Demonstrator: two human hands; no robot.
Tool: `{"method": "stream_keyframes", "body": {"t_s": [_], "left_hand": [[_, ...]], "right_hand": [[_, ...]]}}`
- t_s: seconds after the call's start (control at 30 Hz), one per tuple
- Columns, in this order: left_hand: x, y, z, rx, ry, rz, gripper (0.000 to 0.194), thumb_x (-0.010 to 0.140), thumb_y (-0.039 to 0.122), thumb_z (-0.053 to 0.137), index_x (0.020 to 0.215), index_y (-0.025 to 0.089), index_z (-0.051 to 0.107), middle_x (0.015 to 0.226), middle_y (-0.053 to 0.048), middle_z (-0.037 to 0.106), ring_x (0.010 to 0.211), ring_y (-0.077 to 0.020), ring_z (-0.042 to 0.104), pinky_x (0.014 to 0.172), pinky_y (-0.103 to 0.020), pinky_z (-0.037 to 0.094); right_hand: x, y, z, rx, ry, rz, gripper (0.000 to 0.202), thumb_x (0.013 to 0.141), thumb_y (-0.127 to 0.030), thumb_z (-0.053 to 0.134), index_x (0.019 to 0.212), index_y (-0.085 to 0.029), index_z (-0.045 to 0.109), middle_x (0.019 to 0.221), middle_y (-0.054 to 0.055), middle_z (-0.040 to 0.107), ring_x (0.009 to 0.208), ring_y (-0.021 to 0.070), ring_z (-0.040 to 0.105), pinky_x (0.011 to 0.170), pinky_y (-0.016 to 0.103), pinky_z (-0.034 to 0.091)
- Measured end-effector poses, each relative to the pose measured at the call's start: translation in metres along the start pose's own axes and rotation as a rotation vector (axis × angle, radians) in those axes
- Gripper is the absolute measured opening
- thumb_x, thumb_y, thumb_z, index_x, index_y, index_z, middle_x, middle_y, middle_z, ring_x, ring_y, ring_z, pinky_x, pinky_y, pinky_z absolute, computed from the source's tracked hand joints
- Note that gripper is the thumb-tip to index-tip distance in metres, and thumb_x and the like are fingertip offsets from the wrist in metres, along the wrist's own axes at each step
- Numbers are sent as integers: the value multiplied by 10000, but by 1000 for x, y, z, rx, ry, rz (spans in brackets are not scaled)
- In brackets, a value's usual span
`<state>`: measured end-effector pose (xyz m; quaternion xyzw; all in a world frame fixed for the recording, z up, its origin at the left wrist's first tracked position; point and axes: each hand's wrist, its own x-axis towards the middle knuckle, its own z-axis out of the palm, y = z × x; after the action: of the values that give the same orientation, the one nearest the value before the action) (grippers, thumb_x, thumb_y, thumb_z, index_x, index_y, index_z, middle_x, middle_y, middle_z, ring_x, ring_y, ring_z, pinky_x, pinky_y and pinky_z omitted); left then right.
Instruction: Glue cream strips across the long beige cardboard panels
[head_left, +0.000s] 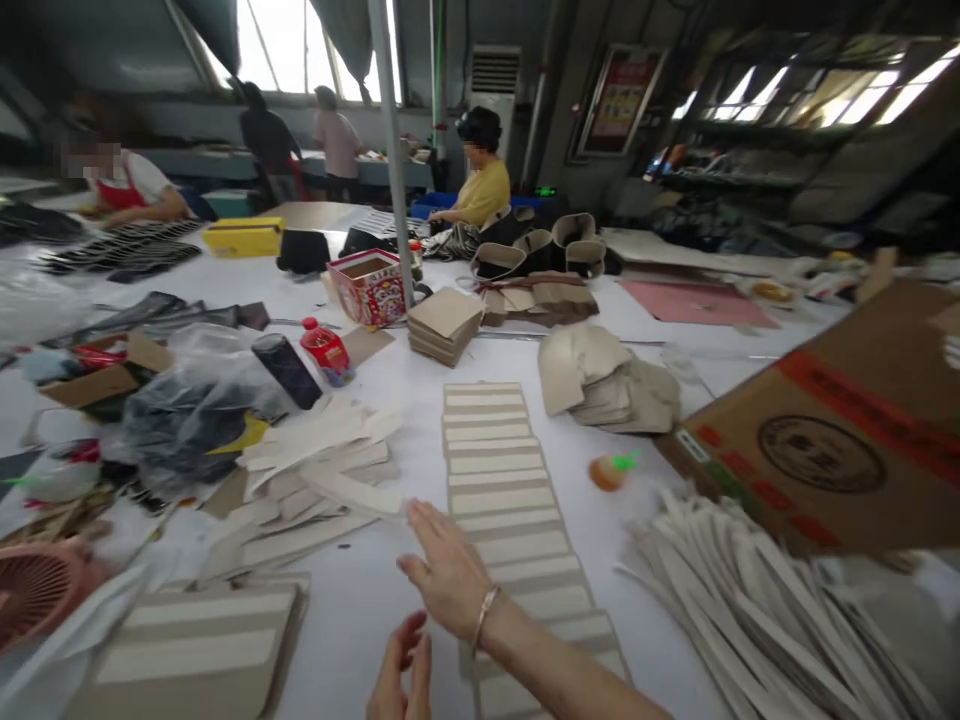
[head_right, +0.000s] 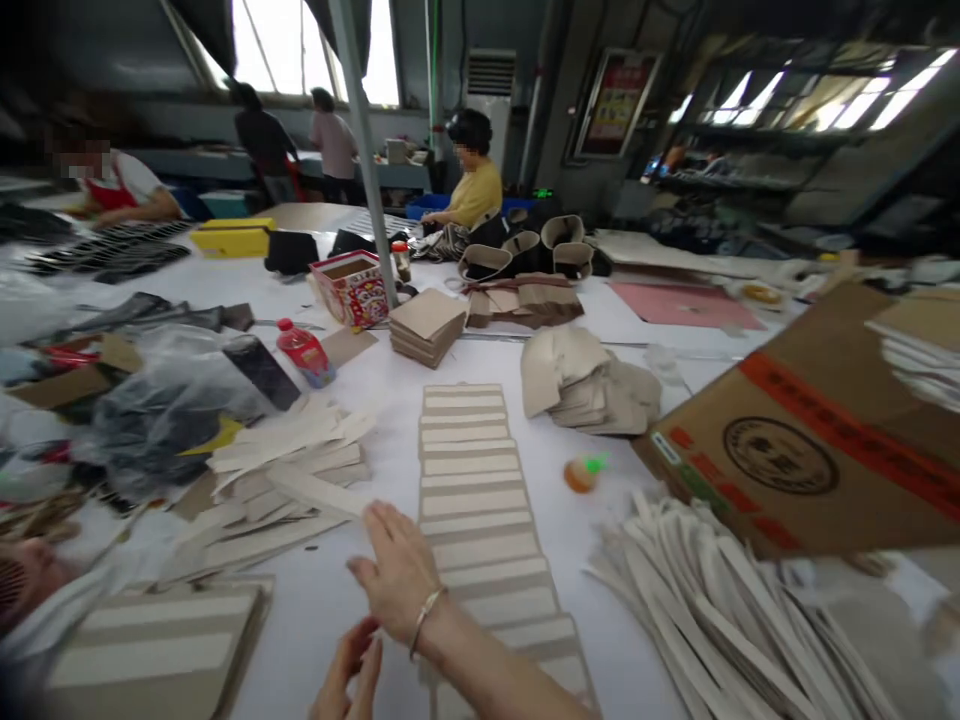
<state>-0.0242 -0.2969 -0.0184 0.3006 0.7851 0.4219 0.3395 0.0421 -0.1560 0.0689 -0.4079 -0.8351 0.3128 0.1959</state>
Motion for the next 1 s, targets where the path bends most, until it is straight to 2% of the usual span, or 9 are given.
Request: {"method": "stream_keyframes", "body": {"t_s": [0.1,0.17,0.27,0.37,0.5,0.6,0.73,0.9,1.0], "left_hand": [[-5,16,13,220,-146,344,461,842,406,373,1242,187,437,1273,-75,506,1183,-201,451,990,-381,382],[-7,23,27,381,-204,538,475,866,321,353,1322,187,337,1369,-68,398,1277,-198,326,1049,-418,305],[-14,23,57,611,-210,716,501,872,261,346,1361,197,260,1417,-49,318,1324,-213,217,1067,-458,256],[-23,14,86,770,-186,798,504,867,258,355,1360,213,260,1434,-29,283,1334,-227,184,1063,-469,250],[-28,-3,109,902,-170,803,504,868,295,338,1357,199,262,1432,-32,283,1332,-235,185,1062,-476,238],[-30,-10,114,968,-198,809,526,867,324,334,1363,172,245,1442,-49,252,1337,-239,166,1075,-467,210],[-30,-8,116,1023,-233,792,536,868,340,330,1363,151,249,1452,-68,214,1342,-244,142,1082,-471,178],[-36,9,108,1055,-225,768,519,878,322,295,1366,152,238,1447,-54,234,1338,-227,168,1078,-467,189],[-60,20,94,1055,-168,791,527,879,307,298,1378,173,193,1456,-40,210,1344,-228,141,1086,-471,165]], "right_hand": [[-66,54,-9,-26,112,259,486,892,-340,333,1339,-149,336,1381,86,374,1278,180,312,1052,380,298],[-110,89,-15,-131,192,369,498,904,-330,281,1363,-138,284,1409,85,322,1303,183,262,1064,394,275],[-156,126,-16,-331,206,388,518,897,-320,289,1386,-162,223,1438,65,257,1325,199,198,1063,413,262],[-176,143,-5,-500,142,363,526,900,-319,291,1395,-178,184,1456,41,202,1338,200,145,1067,406,240],[-183,155,10,-616,45,316,548,891,-338,325,1395,-180,176,1463,33,169,1340,205,129,1069,387,209],[-186,161,13,-612,-3,298,586,878,-396,349,1394,-172,185,1464,48,162,1340,226,123,1070,397,179],[-185,163,11,-563,-32,333,586,884,-415,310,1392,-148,187,1471,56,129,1345,232,83,1078,414,120],[-187,147,0,-515,-80,388,565,895,-395,275,1395,-160,161,1474,46,103,1348,241,45,1072,473,57],[-210,125,-3,-507,-52,327,551,900,-371,265,1401,-187,126,1477,17,74,1350,233,22,1076,469,46]]}}
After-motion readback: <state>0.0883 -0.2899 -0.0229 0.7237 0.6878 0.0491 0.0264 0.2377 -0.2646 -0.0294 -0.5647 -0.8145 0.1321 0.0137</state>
